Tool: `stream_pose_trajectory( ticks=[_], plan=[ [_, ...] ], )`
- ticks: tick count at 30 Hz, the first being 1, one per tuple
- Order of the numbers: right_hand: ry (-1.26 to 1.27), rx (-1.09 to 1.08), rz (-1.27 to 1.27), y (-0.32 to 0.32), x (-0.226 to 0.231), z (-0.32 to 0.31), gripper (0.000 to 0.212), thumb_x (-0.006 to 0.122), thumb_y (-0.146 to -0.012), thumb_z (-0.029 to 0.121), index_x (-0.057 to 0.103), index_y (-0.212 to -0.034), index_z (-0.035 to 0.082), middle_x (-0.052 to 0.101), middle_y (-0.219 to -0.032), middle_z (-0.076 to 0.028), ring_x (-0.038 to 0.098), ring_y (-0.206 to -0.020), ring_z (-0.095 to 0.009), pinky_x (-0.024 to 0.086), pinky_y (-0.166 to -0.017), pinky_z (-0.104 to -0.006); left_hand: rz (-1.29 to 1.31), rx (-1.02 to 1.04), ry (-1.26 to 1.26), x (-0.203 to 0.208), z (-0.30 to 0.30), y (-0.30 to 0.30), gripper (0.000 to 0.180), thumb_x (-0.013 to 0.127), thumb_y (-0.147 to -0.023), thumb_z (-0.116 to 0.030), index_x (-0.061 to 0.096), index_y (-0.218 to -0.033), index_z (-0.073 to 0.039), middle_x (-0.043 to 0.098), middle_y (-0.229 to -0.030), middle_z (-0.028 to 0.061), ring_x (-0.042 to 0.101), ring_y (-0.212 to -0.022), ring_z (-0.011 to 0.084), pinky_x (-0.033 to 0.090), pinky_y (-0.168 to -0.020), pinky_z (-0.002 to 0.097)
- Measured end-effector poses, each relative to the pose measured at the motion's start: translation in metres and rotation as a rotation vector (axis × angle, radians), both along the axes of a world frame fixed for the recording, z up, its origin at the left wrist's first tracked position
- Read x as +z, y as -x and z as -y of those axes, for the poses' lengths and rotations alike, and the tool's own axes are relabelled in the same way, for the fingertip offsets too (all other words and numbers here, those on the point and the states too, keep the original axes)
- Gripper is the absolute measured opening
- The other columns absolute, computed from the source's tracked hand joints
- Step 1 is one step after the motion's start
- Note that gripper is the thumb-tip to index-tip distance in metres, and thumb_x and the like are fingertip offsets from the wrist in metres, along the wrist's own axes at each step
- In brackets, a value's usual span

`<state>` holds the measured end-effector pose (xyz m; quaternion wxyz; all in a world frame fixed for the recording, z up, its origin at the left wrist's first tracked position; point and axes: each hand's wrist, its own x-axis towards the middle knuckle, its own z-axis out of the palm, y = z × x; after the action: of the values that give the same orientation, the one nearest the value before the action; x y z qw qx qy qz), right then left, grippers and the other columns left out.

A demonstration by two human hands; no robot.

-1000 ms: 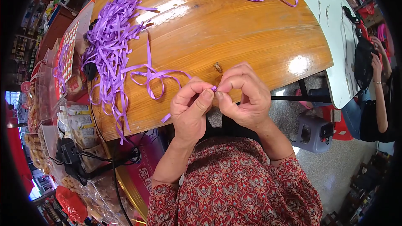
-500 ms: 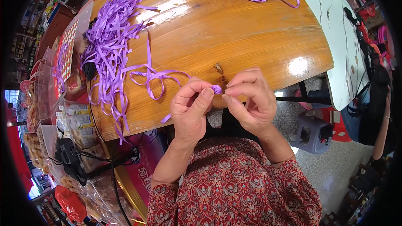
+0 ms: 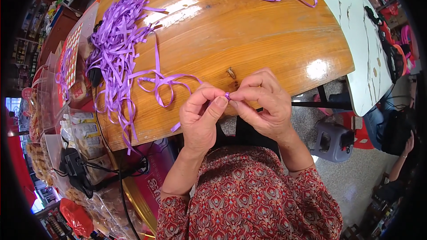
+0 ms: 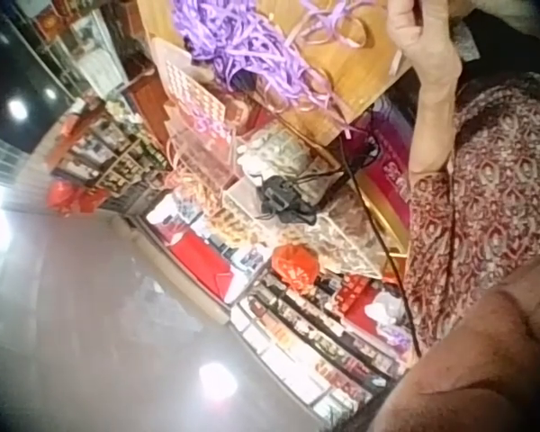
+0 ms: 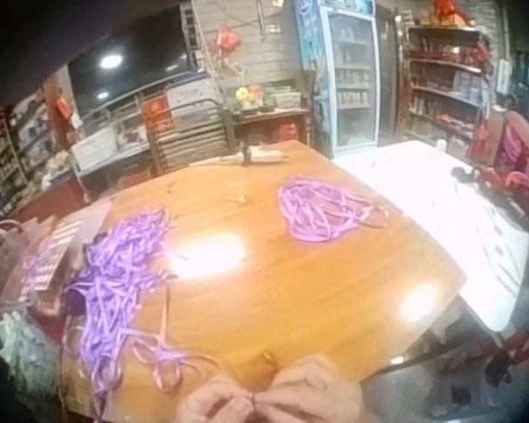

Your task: Tie knots in strands of purple ribbon at a workbench.

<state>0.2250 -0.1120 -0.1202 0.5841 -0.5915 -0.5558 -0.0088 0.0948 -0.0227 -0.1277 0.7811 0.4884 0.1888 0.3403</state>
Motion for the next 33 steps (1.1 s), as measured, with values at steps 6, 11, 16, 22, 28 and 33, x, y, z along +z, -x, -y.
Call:
stream_pose_trajectory(
  ticks=[6,11,16,22,28,33],
  plan=[
    [0.004,0.04,-0.098,0.001,-0.002,-0.001,0.02,0.071,-0.064,-0.007,0.061,-0.078,0.004,0.058,-0.077,-0.006,0.055,-0.07,-0.019,0.042,-0.063,-0.0282,-0.032,-0.064,-0.043,-0.002,-0.003,0.0,0.004,0.064,-0.087,-0.002,0.063,-0.09,0.0,0.054,-0.083,-0.0006,0.047,-0.076,0.0067,0.037,-0.069,0.0201],
    [-0.022,0.072,-0.224,0.002,-0.01,0.0,0.015,0.068,-0.07,-0.008,0.058,-0.078,0.001,0.057,-0.078,-0.008,0.053,-0.072,-0.017,0.042,-0.065,-0.0271,-0.037,-0.085,0.015,-0.002,-0.002,-0.001,0.004,0.064,-0.087,-0.002,0.063,-0.091,0.0,0.055,-0.084,-0.0009,0.047,-0.077,0.0066,0.037,-0.07,0.0199],
    [-0.017,0.155,-0.487,0.003,-0.019,0.005,0.012,0.064,-0.076,-0.007,0.056,-0.082,0.0,0.055,-0.084,-0.008,0.051,-0.077,-0.015,0.041,-0.069,-0.0256,-0.046,-0.113,0.041,0.0,-0.002,-0.002,0.004,0.063,-0.087,-0.001,0.064,-0.091,0.0,0.056,-0.084,-0.0007,0.048,-0.078,0.0066,0.038,-0.071,0.0198],
    [-0.037,0.228,-0.767,0.006,-0.02,0.005,0.01,0.064,-0.08,-0.003,0.055,-0.084,0.0,0.053,-0.087,-0.007,0.05,-0.082,-0.013,0.041,-0.073,-0.0248,-0.053,-0.111,0.027,-0.001,-0.001,-0.004,0.005,0.065,-0.086,-0.001,0.065,-0.091,0.0,0.055,-0.083,-0.0016,0.048,-0.076,0.0062,0.038,-0.07,0.0191],
    [-0.131,0.269,-1.105,0.004,-0.024,0.005,0.009,0.063,-0.083,0.001,0.055,-0.086,0.001,0.053,-0.089,-0.007,0.05,-0.083,-0.014,0.042,-0.077,-0.0259,-0.138,-0.078,-0.044,-0.002,-0.004,-0.003,0.007,0.067,-0.084,-0.002,0.066,-0.091,-0.001,0.052,-0.079,-0.0039,0.045,-0.071,0.0048,0.036,-0.064,0.0184],
    [-0.137,0.187,-0.736,-0.005,-0.022,0.011,0.013,0.064,-0.084,0.002,0.057,-0.093,-0.001,0.056,-0.095,-0.01,0.053,-0.089,-0.019,0.043,-0.082,-0.03,-0.159,-0.06,-0.008,-0.001,-0.004,-0.006,0.005,0.068,-0.084,-0.003,0.067,-0.089,-0.002,0.051,-0.077,-0.0052,0.043,-0.068,0.0039,0.032,-0.061,0.0181]
  ],
)
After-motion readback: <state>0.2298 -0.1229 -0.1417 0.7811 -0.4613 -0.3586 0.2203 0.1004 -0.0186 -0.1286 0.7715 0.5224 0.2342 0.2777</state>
